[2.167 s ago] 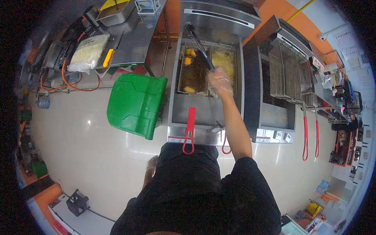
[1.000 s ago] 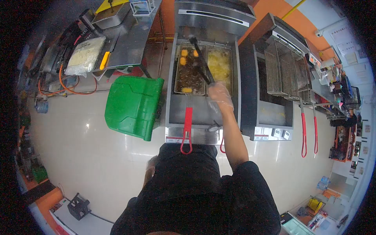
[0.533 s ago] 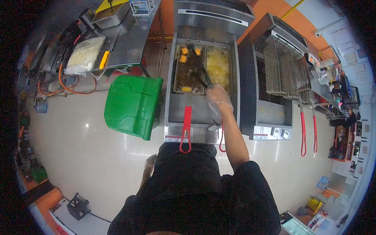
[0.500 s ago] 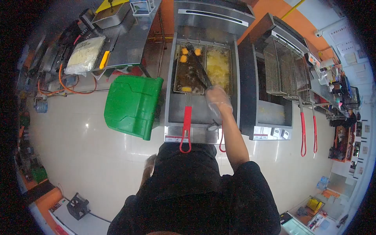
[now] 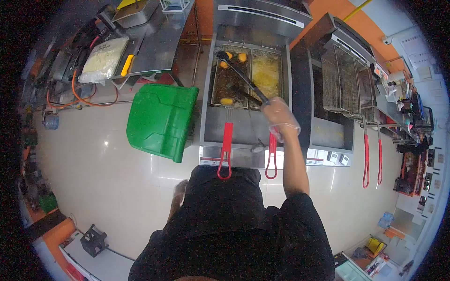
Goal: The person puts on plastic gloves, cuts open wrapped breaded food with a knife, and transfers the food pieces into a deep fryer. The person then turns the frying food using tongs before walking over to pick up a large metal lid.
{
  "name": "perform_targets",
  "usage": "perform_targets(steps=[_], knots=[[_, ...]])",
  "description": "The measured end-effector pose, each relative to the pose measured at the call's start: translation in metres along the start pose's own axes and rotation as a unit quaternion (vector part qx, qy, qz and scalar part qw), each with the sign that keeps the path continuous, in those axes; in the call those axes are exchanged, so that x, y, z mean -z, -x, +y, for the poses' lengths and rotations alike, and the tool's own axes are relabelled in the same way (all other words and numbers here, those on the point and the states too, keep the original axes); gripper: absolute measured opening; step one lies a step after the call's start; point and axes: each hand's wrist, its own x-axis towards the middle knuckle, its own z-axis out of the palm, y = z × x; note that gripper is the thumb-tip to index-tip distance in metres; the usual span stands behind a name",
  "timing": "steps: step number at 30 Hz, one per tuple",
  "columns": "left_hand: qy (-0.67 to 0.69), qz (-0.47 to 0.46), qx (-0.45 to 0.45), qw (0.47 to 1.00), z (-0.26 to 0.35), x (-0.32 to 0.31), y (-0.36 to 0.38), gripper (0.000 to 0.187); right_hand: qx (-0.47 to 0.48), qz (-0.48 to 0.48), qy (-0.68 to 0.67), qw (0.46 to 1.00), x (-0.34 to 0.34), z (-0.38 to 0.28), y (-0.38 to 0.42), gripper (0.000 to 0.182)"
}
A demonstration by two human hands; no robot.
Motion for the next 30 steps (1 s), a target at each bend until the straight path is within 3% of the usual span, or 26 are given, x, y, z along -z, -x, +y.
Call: perform_targets(steps=[4,6,9,15,18,21,24,28,30], knots=[[-0.020,-0.010,-0.010,1.000,0.016,-0.002,0.017,0.047,-0.025,-0.046,0.050,0.997,0.026,-0.005,-0.001,0.037],[-0.037,-0.017,0.009,0.999,0.023,-0.005,0.019,0.047,0.006,-0.037,0.083,0.996,0.016,0.001,-0.009,0.036],[-0.173,-0.018,-0.023,0.985,0.029,-0.003,0.014,0.048,0.020,-0.039,0.080,0.996,0.002,-0.007,-0.014,0.036],[0.010,0.016,0.020,1.000,0.032,-0.005,0.010,0.048,-0.030,-0.040,0.029,0.998,0.002,-0.032,-0.014,0.038],[-0.020,0.002,-0.026,0.999,0.023,-0.002,0.008,0.048,-0.011,-0.044,0.060,0.997,-0.001,-0.028,-0.020,0.038],[-0.211,-0.028,-0.017,0.977,0.018,-0.002,-0.005,0.048,0.030,-0.039,0.091,0.995,-0.014,-0.020,-0.027,0.039],[-0.096,-0.019,-0.024,0.995,0.017,-0.004,0.005,0.047,0.037,-0.046,0.107,0.993,-0.029,-0.023,-0.036,0.040],[-0.111,-0.004,-0.014,0.994,0.035,-0.004,0.019,0.047,0.048,-0.010,0.103,0.993,-0.047,-0.020,-0.041,0.035],[-0.119,0.003,-0.002,0.993,0.035,-0.003,0.021,0.047,0.042,-0.041,0.092,0.994,-0.055,-0.004,-0.057,0.043]])
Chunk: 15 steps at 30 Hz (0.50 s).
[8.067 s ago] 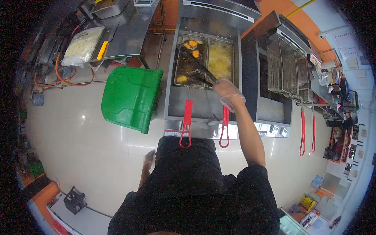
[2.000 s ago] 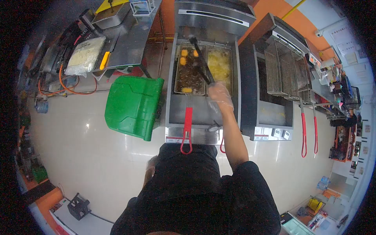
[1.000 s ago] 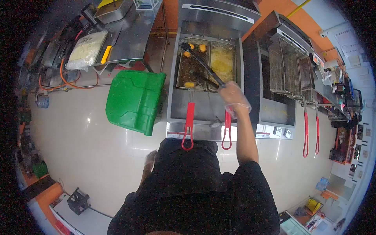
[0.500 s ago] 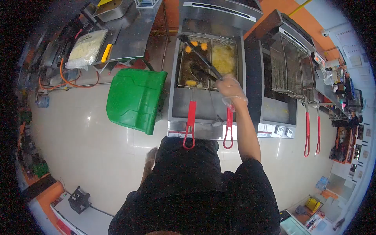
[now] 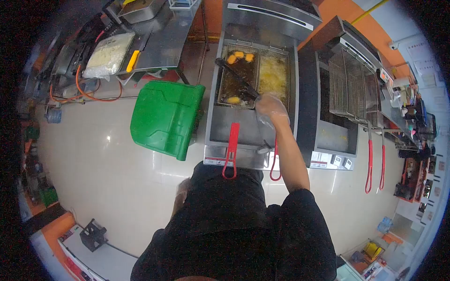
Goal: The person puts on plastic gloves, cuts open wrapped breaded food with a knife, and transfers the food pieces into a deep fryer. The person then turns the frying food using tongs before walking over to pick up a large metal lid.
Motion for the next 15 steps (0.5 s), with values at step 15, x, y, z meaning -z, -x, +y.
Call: perform_targets(steps=[15], knots=[[-0.017,-0.022,-0.017,0.999,0.005,0.000,0.015,0.043,-0.146,-0.007,-0.044,0.988,0.045,-0.025,0.055,0.086]])
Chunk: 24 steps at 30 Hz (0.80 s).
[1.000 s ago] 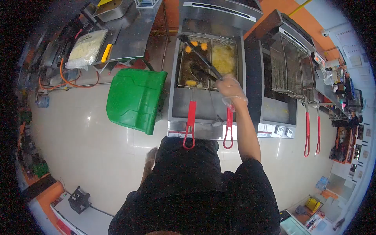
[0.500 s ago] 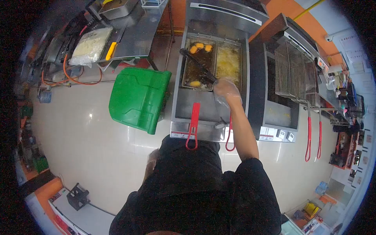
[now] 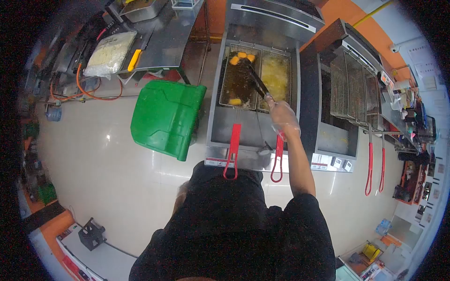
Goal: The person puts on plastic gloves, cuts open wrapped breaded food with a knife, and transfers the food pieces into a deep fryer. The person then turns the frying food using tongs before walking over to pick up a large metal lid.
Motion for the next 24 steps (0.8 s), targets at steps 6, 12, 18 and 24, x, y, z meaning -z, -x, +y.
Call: perform_targets(steps=[6,12,18,24], knots=[[0.060,0.024,0.012,0.998,-0.014,0.013,-0.023,0.046,0.083,0.022,0.044,0.995,-0.009,0.014,0.003,0.077],[0.136,-0.021,0.036,0.990,0.001,0.031,-0.026,0.051,0.154,0.070,-0.017,0.985,-0.013,0.030,0.023,0.065],[0.185,-0.038,0.069,0.980,0.007,0.030,-0.030,0.054,0.102,0.024,0.063,0.993,-0.019,0.037,0.020,0.054],[0.176,-0.056,0.029,0.982,0.015,0.019,-0.021,0.053,0.143,-0.042,0.060,0.987,-0.024,0.017,0.007,0.055]])
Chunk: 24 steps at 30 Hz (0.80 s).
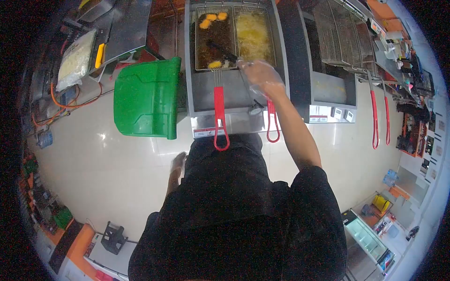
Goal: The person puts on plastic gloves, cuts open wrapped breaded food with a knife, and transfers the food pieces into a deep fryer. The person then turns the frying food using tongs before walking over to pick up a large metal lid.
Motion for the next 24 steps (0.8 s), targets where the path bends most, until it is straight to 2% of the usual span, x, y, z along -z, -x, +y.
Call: perform_targets(steps=[1,4,7,10,13,16,19,22,24], knots=[[0.051,-0.007,0.031,0.998,-0.018,0.003,-0.019,0.053,-0.024,-0.003,-0.048,0.999,0.001,-0.004,-0.002,0.058],[-0.004,0.008,0.030,1.000,0.004,-0.008,-0.003,0.055,-0.075,0.004,-0.098,0.992,0.009,-0.014,-0.001,0.068],[0.000,0.019,0.032,0.999,0.004,-0.009,0.002,0.055,-0.140,0.028,-0.120,0.982,0.000,0.000,-0.016,0.071],[0.023,0.023,0.037,0.999,-0.002,-0.004,0.001,0.056,-0.054,-0.010,0.016,0.998,0.025,-0.034,0.004,0.061],[0.004,0.024,-0.029,0.999,-0.008,-0.005,0.009,0.057,0.043,0.011,0.010,0.999,-0.024,0.011,-0.036,0.065],[0.026,0.039,0.031,0.998,-0.020,-0.007,0.000,0.057,-0.005,0.053,-0.066,0.996,-0.039,0.021,-0.052,0.069],[-0.012,0.040,0.019,0.999,-0.014,-0.012,0.009,0.055,-0.087,0.043,-0.116,0.989,0.004,-0.020,-0.020,0.070],[-0.075,0.045,0.010,0.996,-0.031,-0.008,-0.003,0.053,-0.088,0.090,-0.099,0.987,0.008,-0.012,-0.012,0.072],[-0.025,0.026,0.007,0.999,-0.059,0.000,-0.021,0.051,-0.103,0.059,-0.088,0.989,0.022,-0.017,0.000,0.072]])
